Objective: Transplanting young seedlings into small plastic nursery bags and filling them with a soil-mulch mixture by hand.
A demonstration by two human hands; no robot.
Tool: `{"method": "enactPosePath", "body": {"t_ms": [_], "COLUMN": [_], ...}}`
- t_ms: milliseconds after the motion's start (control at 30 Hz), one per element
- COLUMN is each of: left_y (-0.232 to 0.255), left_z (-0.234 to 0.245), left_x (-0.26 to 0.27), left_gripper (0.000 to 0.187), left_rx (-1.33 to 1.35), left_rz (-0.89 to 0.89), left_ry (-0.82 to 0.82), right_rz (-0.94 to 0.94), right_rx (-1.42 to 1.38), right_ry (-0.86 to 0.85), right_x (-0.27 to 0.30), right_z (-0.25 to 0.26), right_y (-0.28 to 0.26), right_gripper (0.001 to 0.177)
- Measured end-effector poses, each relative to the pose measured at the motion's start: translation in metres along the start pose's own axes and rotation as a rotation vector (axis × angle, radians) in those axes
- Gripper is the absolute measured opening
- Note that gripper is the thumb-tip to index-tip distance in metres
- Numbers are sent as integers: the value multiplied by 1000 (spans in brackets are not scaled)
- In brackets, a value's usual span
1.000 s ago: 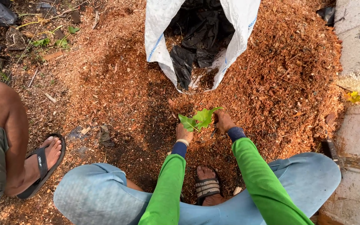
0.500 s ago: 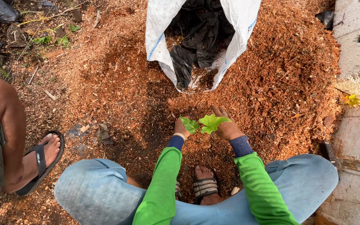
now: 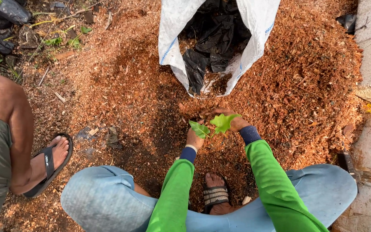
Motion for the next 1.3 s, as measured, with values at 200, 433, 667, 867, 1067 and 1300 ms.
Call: {"method": "enactPosePath", "body": {"t_ms": [200, 433, 667, 867, 1067, 1300], "left_y": [98, 68, -29, 18, 134, 206], "left_z": [-2, -20, 34, -4, 13, 105], "left_x": [51, 55, 13, 24, 76, 153], "left_gripper": [49, 61, 58, 83, 126, 108], "left_rx": [249, 99, -282, -352, -129, 333], "left_rz": [-139, -63, 202, 261, 164, 14], "left_ry": [77, 145, 478, 110, 39, 152], "right_rz": [-288, -547, -237, -540, -240, -32], "right_rx": [956, 1108, 106, -634, -415, -727], "right_ry": [-206, -173, 538, 758, 462, 311], "right_x": [56, 102, 95, 104, 87, 106], "right_z": [-41, -76, -46, -72, -31, -38], "right_y": [-99, -75, -62, -134, -60, -149], "right_gripper": [51, 68, 24, 81, 65, 74]}}
Point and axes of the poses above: each hand's wrist, its own x-axis away from the middle knuckle, its own z-axis out of the back of the hand, y = z × x, the point moved 2 cm from there along -x, towards the middle knuckle, and after that the axes turned 12 degrees about -x, right-handed, at the moved point
